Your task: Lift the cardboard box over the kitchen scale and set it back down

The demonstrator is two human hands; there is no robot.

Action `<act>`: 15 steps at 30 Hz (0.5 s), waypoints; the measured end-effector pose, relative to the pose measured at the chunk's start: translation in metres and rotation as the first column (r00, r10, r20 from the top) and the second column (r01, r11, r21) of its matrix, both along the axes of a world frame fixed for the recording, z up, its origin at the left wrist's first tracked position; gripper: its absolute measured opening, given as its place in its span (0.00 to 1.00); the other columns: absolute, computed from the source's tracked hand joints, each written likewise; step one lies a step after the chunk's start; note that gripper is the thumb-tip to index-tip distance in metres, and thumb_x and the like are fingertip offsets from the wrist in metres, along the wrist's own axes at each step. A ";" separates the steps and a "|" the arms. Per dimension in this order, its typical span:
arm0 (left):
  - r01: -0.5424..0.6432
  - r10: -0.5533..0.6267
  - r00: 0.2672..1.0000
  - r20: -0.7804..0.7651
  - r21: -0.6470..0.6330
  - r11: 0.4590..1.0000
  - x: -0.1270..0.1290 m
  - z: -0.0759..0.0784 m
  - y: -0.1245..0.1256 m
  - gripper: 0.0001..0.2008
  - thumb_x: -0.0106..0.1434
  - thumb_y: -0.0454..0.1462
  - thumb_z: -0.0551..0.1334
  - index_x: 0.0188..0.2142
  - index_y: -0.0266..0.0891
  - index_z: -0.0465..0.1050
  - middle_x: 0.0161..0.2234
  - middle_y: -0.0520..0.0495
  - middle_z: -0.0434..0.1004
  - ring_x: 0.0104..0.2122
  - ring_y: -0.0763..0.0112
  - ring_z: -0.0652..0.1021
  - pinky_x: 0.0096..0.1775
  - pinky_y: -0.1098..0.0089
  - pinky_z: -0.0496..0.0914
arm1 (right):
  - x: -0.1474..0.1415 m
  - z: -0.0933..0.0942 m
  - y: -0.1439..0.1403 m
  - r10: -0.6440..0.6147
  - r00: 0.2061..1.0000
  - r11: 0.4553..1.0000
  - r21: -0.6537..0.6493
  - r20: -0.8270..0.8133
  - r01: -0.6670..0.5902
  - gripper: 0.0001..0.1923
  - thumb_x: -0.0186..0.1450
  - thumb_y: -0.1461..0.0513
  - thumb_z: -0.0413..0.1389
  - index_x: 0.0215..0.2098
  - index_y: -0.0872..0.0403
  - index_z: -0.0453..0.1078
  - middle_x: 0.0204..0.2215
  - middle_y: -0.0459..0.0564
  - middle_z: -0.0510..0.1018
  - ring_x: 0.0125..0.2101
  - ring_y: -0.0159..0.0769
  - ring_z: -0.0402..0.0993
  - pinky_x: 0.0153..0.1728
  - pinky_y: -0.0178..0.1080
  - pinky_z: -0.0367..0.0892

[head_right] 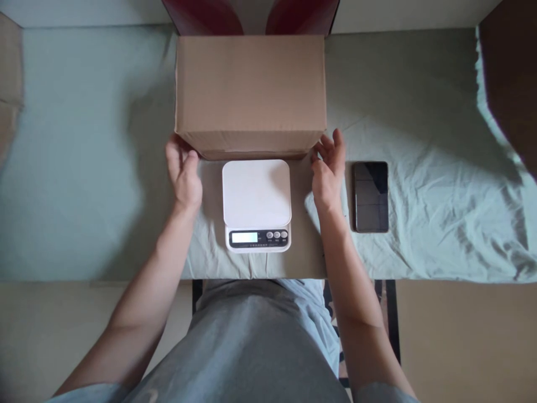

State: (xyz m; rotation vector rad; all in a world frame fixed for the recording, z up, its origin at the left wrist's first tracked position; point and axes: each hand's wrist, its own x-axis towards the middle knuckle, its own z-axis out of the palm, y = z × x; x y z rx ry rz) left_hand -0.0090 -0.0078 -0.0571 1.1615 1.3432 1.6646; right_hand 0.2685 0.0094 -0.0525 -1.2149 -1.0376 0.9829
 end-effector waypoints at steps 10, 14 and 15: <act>0.036 -0.029 0.995 0.095 -0.075 0.997 -0.013 -0.005 0.007 0.27 0.53 0.41 0.67 0.52 0.48 0.66 0.58 0.44 0.68 0.62 0.56 0.66 0.64 0.53 0.60 | -0.002 0.006 -0.002 0.020 0.999 1.000 0.005 0.030 -0.020 0.29 0.50 0.66 0.53 0.50 0.43 0.64 0.53 0.44 0.72 0.55 0.41 0.69 0.56 0.53 0.65; 0.121 -0.119 0.991 0.056 -0.029 0.992 -0.003 0.006 0.010 0.33 0.50 0.36 0.69 0.55 0.54 0.63 0.62 0.47 0.64 0.64 0.58 0.64 0.63 0.55 0.61 | -0.012 0.013 0.002 0.069 0.995 0.992 0.100 0.068 -0.076 0.23 0.50 0.64 0.53 0.45 0.43 0.66 0.48 0.44 0.74 0.52 0.42 0.70 0.50 0.49 0.69; 0.126 -0.125 0.991 0.046 -0.018 0.992 -0.001 0.007 0.013 0.33 0.49 0.34 0.69 0.54 0.54 0.63 0.62 0.48 0.63 0.64 0.57 0.64 0.63 0.56 0.61 | -0.014 0.013 0.004 0.071 0.995 0.991 0.108 0.075 -0.078 0.21 0.50 0.63 0.54 0.43 0.44 0.66 0.45 0.44 0.74 0.50 0.42 0.71 0.49 0.48 0.70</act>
